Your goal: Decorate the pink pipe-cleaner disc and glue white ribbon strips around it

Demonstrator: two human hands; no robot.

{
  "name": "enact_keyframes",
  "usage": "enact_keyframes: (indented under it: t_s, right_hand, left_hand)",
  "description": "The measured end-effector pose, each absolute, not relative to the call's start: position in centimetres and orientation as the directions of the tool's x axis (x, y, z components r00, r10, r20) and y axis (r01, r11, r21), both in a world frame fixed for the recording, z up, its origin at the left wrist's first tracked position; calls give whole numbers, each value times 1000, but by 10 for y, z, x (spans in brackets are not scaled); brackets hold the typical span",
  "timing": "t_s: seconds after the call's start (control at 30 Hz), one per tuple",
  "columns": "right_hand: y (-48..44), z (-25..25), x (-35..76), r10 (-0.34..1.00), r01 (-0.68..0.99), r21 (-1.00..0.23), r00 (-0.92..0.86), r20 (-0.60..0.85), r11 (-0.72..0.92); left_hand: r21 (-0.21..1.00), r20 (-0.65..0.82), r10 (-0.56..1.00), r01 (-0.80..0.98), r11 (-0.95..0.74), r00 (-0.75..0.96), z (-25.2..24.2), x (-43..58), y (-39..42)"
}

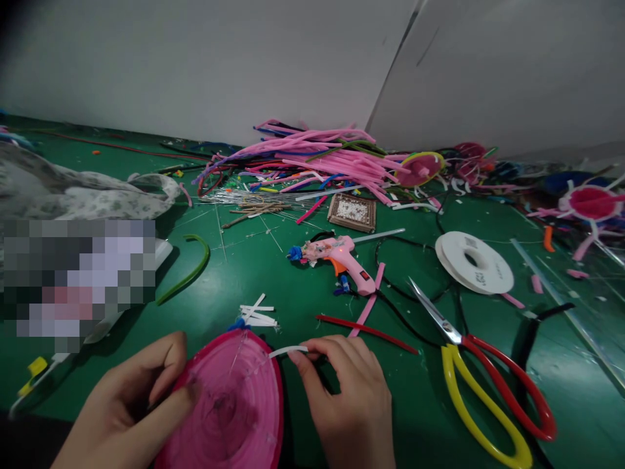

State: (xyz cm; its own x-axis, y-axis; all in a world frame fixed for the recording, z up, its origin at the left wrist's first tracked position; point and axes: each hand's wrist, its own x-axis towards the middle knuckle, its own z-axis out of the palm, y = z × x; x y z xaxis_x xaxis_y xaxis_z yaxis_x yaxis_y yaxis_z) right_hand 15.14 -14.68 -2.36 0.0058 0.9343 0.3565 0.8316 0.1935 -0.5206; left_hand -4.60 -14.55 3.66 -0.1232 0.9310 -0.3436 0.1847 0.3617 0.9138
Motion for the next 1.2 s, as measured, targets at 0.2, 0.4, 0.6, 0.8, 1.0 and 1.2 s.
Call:
enact_keyframes:
  t_s: [0.2, 0.4, 0.6, 0.8, 1.0, 1.2]
  right_hand:
    - [-147, -21, 147, 923, 855, -510, 122, 366, 89]
    - [-157, -5, 142, 865, 798, -429, -214, 454, 423]
    - [-155, -1, 142, 841, 787, -336, -394, 372, 517]
    - [-152, 1, 143, 826, 789, -293, -431, 364, 541]
    - [-143, 8, 148, 822, 760, -398, -305, 481, 515]
    - [-93, 14, 133, 905, 815, -399, -339, 259, 419]
  left_hand:
    - [917, -330, 937, 198, 346, -113, 35, -44, -145]
    - [915, -328, 938, 212, 344, -111, 36, -42, -145]
    - [917, -317, 943, 220, 332, -103, 35, -41, -146]
    - [918, -335, 938, 192, 346, -87, 33, -43, -147]
    - [924, -322, 946, 207, 321, -31, 32, -46, -148]
    - [924, -251, 968, 292, 246, -19, 35, -47, -149]
